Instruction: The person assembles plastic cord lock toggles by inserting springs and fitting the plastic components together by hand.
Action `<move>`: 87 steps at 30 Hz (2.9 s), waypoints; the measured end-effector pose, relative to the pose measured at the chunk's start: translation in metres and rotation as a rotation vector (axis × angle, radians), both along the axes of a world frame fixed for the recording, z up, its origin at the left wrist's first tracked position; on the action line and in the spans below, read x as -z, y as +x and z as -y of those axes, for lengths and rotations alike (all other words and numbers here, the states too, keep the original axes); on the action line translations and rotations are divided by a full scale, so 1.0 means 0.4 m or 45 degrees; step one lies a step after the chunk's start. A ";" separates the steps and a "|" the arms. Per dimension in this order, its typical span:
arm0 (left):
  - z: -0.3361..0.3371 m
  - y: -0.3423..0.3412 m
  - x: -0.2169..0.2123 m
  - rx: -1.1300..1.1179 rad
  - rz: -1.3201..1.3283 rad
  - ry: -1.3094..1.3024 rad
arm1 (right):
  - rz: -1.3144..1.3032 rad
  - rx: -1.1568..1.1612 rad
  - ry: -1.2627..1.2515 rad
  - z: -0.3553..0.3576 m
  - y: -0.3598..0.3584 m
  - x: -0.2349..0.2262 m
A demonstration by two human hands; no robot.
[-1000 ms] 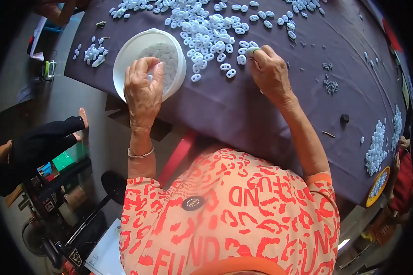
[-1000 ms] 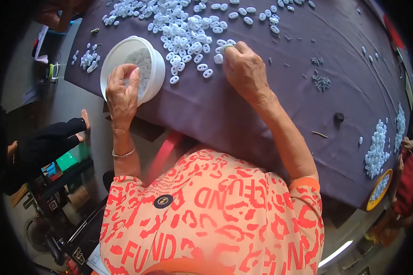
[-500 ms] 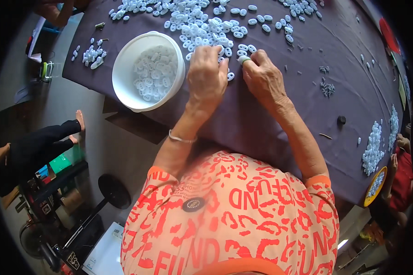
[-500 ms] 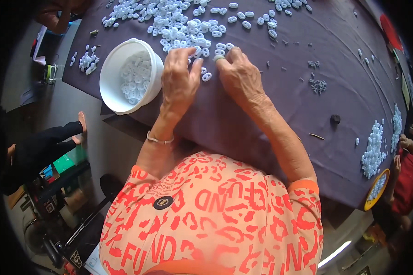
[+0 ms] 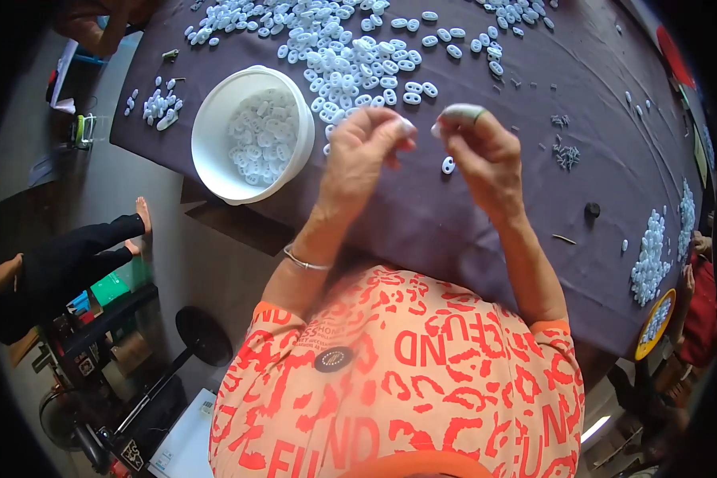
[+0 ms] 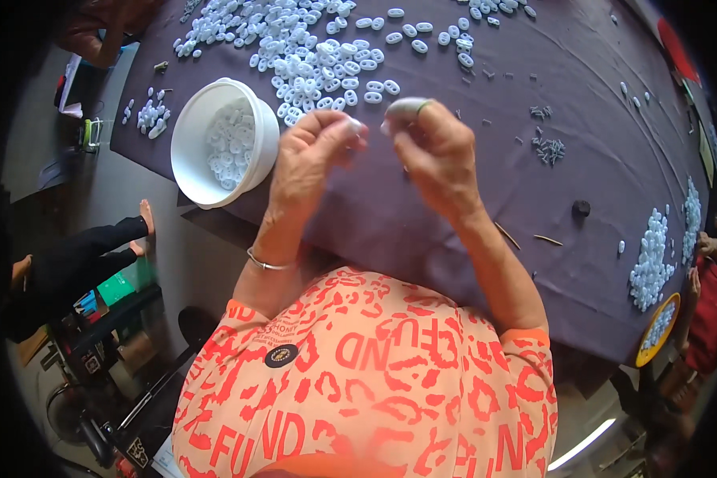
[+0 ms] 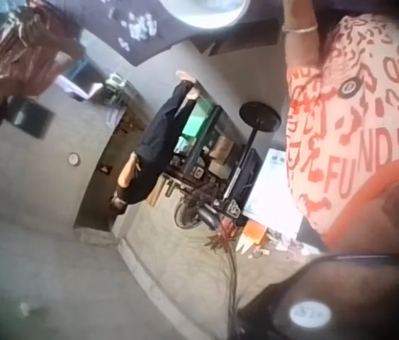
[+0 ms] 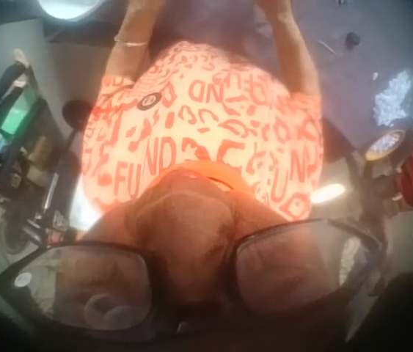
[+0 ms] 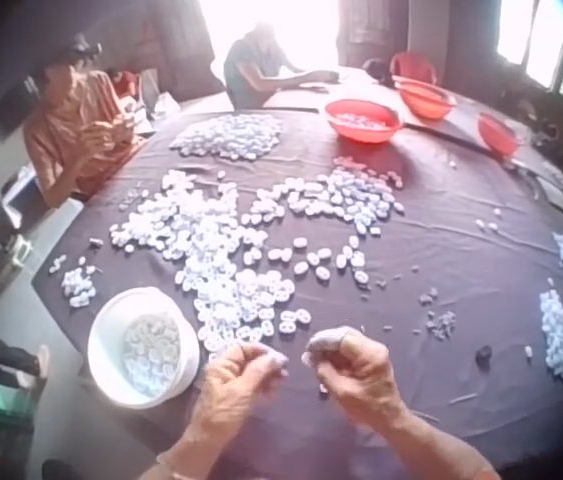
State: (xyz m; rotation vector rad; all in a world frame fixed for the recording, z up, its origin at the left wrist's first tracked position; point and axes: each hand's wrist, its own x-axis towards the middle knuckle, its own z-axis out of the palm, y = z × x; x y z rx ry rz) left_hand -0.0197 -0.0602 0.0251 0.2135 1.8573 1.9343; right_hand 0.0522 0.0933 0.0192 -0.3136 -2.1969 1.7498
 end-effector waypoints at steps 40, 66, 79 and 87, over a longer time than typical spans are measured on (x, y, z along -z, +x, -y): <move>0.072 0.055 0.083 -0.017 1.137 0.846 | -0.097 -0.468 0.642 -0.008 -0.211 -0.015; 0.073 0.047 0.076 0.127 1.073 0.795 | 0.062 -0.148 0.777 -0.106 -0.173 0.020; 0.069 0.051 0.076 0.134 1.026 0.753 | -0.192 -0.275 1.030 -0.040 -0.213 0.033; 0.075 0.049 0.082 0.177 1.006 0.768 | 0.049 -0.123 0.730 -0.135 -0.146 0.018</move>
